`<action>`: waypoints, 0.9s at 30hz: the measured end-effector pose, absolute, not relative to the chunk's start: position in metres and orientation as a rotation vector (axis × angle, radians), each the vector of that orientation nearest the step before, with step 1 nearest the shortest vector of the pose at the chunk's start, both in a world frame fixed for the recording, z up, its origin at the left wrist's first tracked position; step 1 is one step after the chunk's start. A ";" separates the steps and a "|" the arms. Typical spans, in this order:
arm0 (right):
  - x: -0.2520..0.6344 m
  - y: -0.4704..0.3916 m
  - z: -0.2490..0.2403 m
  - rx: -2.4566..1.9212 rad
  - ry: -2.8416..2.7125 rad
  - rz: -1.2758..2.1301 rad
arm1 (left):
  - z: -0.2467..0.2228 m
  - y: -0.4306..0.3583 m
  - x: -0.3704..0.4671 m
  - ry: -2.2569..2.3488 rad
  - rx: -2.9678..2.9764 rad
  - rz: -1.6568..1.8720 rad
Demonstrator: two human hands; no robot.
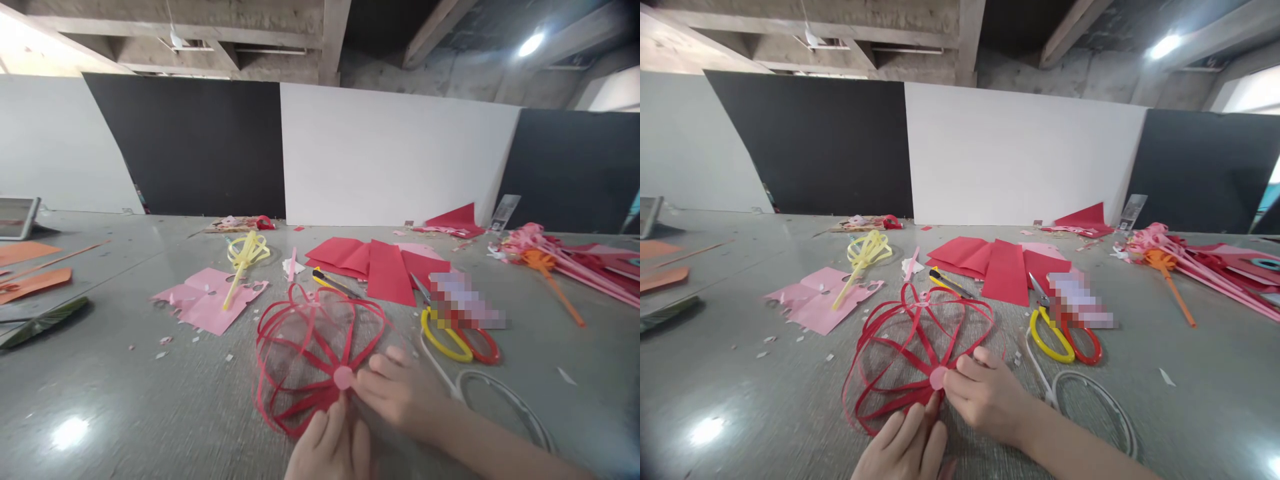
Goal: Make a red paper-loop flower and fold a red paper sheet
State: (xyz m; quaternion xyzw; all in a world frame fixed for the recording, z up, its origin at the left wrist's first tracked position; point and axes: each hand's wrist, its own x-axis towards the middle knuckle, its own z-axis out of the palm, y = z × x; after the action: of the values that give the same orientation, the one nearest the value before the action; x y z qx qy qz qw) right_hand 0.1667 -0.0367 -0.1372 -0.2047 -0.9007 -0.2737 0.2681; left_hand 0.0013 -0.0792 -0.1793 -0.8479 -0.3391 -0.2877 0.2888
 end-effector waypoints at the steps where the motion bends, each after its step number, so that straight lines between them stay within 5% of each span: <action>1: 0.166 -0.037 -0.137 -0.550 -2.441 -0.738 | -0.179 -0.079 0.001 -0.901 -2.257 -0.774; 27: 0.164 -0.033 -0.138 -0.501 -2.528 -0.684 | -0.170 -0.081 0.002 -0.996 -2.263 -0.745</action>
State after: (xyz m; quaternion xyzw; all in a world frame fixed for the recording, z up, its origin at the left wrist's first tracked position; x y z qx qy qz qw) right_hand 0.1639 -0.0330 -0.1377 -0.1827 -0.9214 -0.2493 0.2356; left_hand 0.0020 -0.0808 -0.1698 -0.8422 -0.3709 -0.2774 0.2760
